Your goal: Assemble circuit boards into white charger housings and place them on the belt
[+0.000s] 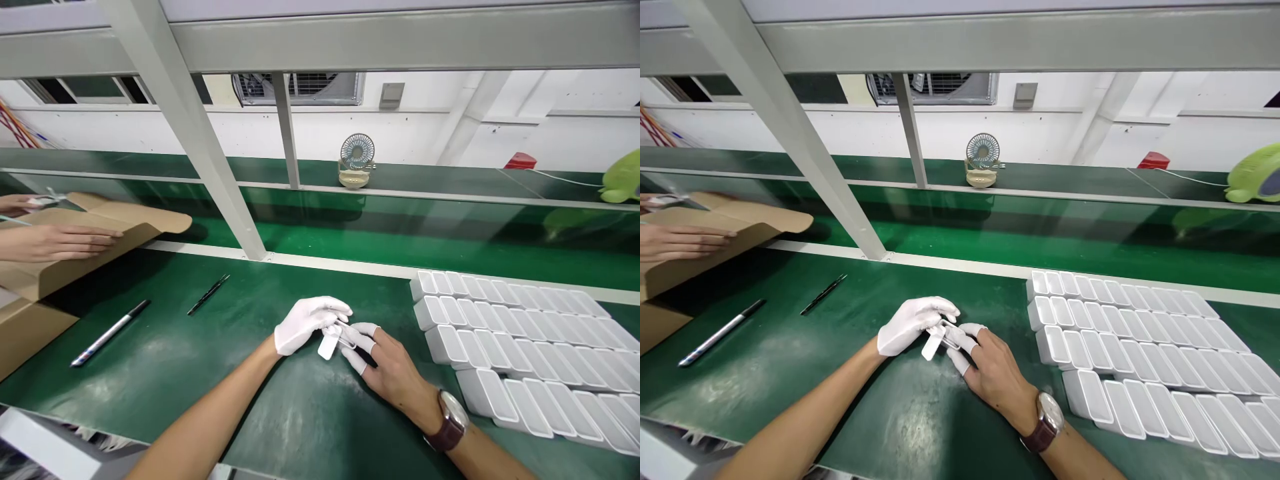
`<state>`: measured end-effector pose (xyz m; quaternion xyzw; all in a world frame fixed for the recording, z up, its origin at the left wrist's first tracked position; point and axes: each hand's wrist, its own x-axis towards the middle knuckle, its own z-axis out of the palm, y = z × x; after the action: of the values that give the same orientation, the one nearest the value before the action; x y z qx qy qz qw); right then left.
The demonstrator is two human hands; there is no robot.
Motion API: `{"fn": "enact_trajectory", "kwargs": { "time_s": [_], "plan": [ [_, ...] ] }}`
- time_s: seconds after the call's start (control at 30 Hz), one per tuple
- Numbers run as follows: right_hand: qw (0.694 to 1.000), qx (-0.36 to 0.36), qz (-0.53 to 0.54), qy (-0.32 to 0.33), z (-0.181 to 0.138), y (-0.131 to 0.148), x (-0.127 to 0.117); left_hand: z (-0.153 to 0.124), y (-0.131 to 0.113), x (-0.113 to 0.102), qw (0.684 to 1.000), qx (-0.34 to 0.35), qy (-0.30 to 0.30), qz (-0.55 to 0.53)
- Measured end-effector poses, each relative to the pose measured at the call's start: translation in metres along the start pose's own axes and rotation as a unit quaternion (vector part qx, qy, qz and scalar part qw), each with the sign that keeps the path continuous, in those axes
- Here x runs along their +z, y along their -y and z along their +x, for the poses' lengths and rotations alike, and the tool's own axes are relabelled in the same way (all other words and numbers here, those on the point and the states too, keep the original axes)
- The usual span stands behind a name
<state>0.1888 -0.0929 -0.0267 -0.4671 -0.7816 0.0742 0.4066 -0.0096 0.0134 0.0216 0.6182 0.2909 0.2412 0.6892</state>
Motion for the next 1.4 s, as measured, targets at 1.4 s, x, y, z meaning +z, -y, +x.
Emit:
{"fn": "enact_trajectory", "kwargs": {
  "time_s": [1.4],
  "plan": [
    [0.98,0.116,0.158,-0.013,0.0,-0.002,-0.001,0.003,0.011,-0.004,0.999,0.01,0.028,-0.013]
  ]
}}
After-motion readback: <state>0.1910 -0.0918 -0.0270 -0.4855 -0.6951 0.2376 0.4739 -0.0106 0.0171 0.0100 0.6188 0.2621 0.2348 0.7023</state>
